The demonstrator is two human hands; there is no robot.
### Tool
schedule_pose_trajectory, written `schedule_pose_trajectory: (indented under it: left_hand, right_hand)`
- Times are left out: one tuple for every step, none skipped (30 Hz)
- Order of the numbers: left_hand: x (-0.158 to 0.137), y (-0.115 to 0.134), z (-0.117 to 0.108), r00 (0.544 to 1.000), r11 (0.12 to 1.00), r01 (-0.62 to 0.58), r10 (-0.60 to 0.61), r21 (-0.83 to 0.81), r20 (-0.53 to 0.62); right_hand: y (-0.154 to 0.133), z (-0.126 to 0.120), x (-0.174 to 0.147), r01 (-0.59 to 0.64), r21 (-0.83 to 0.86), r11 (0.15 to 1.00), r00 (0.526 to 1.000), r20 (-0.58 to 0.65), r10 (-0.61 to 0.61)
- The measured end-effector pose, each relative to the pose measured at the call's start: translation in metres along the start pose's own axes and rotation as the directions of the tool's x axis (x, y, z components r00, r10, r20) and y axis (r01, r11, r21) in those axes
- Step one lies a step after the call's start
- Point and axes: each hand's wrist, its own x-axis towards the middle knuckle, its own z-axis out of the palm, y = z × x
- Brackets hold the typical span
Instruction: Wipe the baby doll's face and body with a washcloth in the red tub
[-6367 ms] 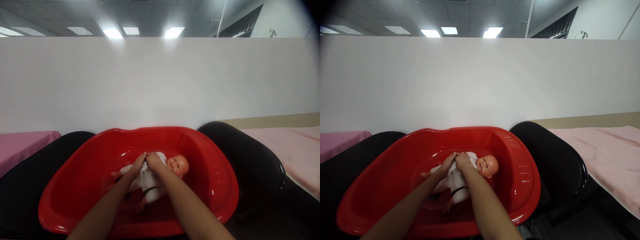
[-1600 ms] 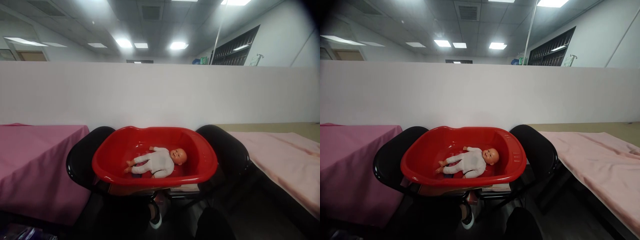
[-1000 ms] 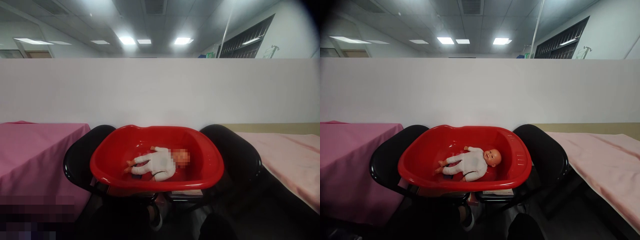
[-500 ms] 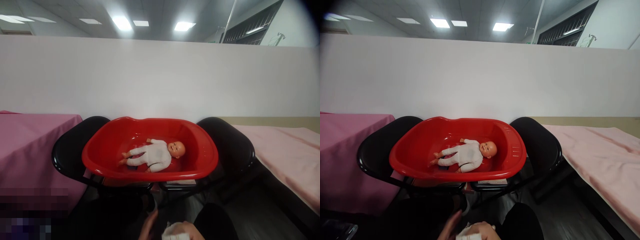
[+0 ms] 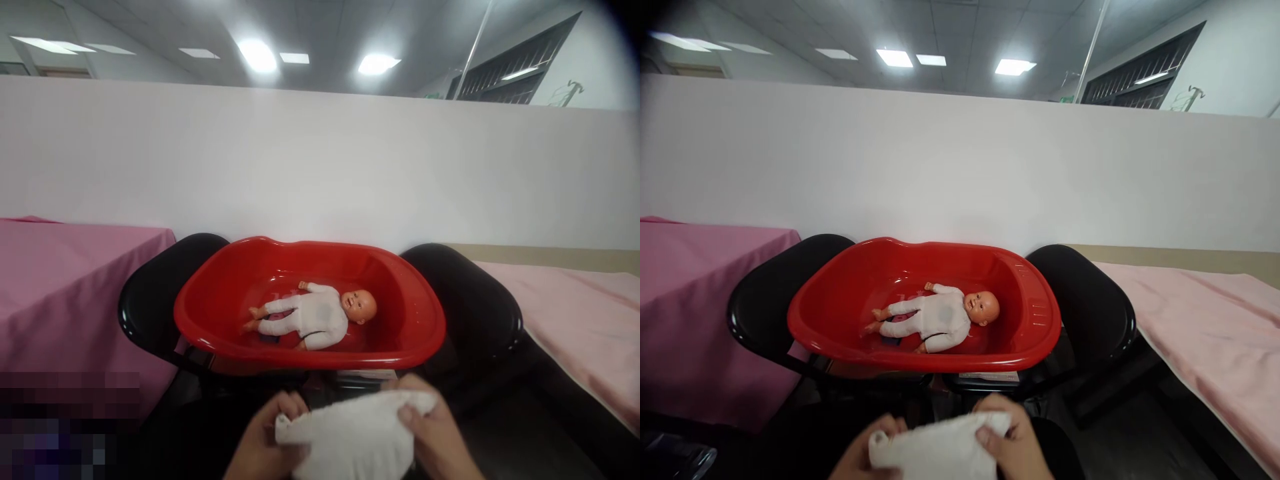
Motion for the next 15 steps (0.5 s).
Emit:
schedule_pose_trajectory:
  left_hand:
    - [0.0,0.024,0.005,0.987,0.988,-0.151,0.152,0.02,-0.056]
    - [0.001,0.051,0.012,0.948,0.949,-0.304,0.31,0.08,-0.073]
    - [0.003,0.079,0.019,0.887,0.882,-0.446,0.458,0.154,-0.056]
    - [0.007,0.108,0.026,0.81,0.789,-0.563,0.586,0.246,-0.024]
    - [0.012,0.133,0.031,0.717,0.673,-0.648,0.697,0.357,-0.01]
    - [0.018,0.154,0.034,0.618,0.539,-0.703,0.786,0.465,0.023]
    - [0.025,0.169,0.035,0.556,0.436,-0.711,0.829,0.553,0.062]
    - [0.032,0.176,0.033,0.548,0.384,-0.679,0.832,0.626,0.083]
    - [0.037,0.176,0.028,0.559,0.356,-0.649,0.822,0.672,0.105]
    - [0.041,0.169,0.021,0.594,0.356,-0.617,0.796,0.702,0.119]
    - [0.043,0.155,0.011,0.645,0.376,-0.583,0.753,0.721,0.129]
    - [0.042,0.136,0.001,0.684,0.388,-0.55,0.718,0.74,0.132]
    - [0.04,0.114,-0.01,0.694,0.372,-0.541,0.705,0.754,0.149]
    - [0.037,0.092,-0.021,0.717,0.35,-0.517,0.675,0.781,0.173]
    - [0.033,0.07,-0.031,0.753,0.312,-0.482,0.625,0.819,0.205]
  right_hand:
    - [-0.021,-0.001,0.011,0.085,0.035,0.996,0.996,-0.009,-0.085]
    - [-0.044,-0.001,0.023,0.197,0.067,0.978,0.98,0.02,-0.198]
    - [-0.068,-0.001,0.036,0.316,0.078,0.946,0.944,0.079,-0.322]
    - [-0.091,-0.002,0.049,0.43,0.068,0.9,0.89,0.136,-0.435]
    - [-0.111,-0.003,0.062,0.538,0.058,0.841,0.828,0.153,-0.54]
    - [-0.126,-0.004,0.073,0.609,0.034,0.792,0.777,0.174,-0.605]
    - [-0.137,-0.005,0.082,0.64,-0.011,0.768,0.756,0.188,-0.627]
    - [-0.141,-0.007,0.088,0.646,-0.067,0.76,0.754,0.205,-0.624]
    - [-0.14,-0.008,0.091,0.632,-0.13,0.764,0.769,0.232,-0.596]
    - [-0.133,-0.01,0.09,0.601,-0.197,0.774,0.793,0.265,-0.548]
    - [-0.121,-0.011,0.086,0.575,-0.262,0.775,0.812,0.3,-0.501]
    - [-0.105,-0.011,0.079,0.552,-0.332,0.765,0.826,0.345,-0.446]
    - [-0.087,-0.01,0.069,0.548,-0.392,0.739,0.828,0.377,-0.415]
    - [-0.068,-0.009,0.058,0.59,-0.449,0.671,0.804,0.402,-0.438]
    - [-0.05,-0.007,0.047,0.619,-0.522,0.586,0.785,0.426,-0.45]
